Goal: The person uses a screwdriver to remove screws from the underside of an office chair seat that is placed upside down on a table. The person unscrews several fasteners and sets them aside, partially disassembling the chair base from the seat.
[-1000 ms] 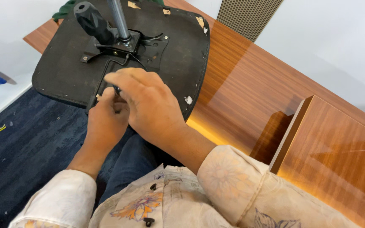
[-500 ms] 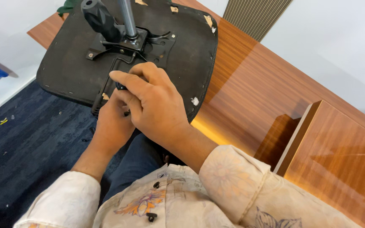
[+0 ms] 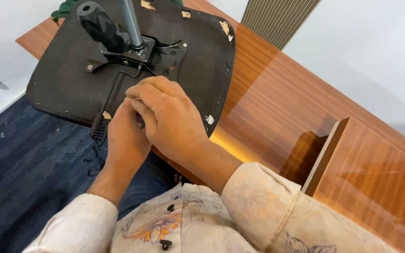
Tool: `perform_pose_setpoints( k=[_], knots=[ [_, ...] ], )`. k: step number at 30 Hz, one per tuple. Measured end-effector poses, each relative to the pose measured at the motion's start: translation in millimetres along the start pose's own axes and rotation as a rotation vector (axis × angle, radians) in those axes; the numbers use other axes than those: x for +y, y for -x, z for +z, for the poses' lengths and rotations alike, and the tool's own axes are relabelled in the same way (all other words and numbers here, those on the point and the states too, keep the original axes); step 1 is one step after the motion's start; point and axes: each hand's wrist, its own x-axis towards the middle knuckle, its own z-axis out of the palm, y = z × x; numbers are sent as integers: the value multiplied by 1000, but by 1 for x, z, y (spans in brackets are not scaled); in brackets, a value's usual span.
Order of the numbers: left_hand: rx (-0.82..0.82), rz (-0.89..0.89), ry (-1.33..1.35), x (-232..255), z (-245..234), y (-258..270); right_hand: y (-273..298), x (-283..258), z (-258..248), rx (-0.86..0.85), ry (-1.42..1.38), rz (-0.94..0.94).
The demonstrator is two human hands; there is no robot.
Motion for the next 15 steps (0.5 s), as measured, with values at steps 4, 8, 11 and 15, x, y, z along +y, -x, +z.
perform_pose_setpoints(
  k=[4,8,11,15],
  knots=[
    [-10,336,-2,0,0,-2,-1,3,-6,-57,-37,-19],
    [-130,258,-96,-6,-1,-6,-11,-7,-13,-211,23,123],
    [-97,195,-180,-7,-1,-8,-24,-21,-19,-385,202,245],
    [-100,101,-209,-2,0,-10,-42,-32,-29,-570,377,359]
  ],
)
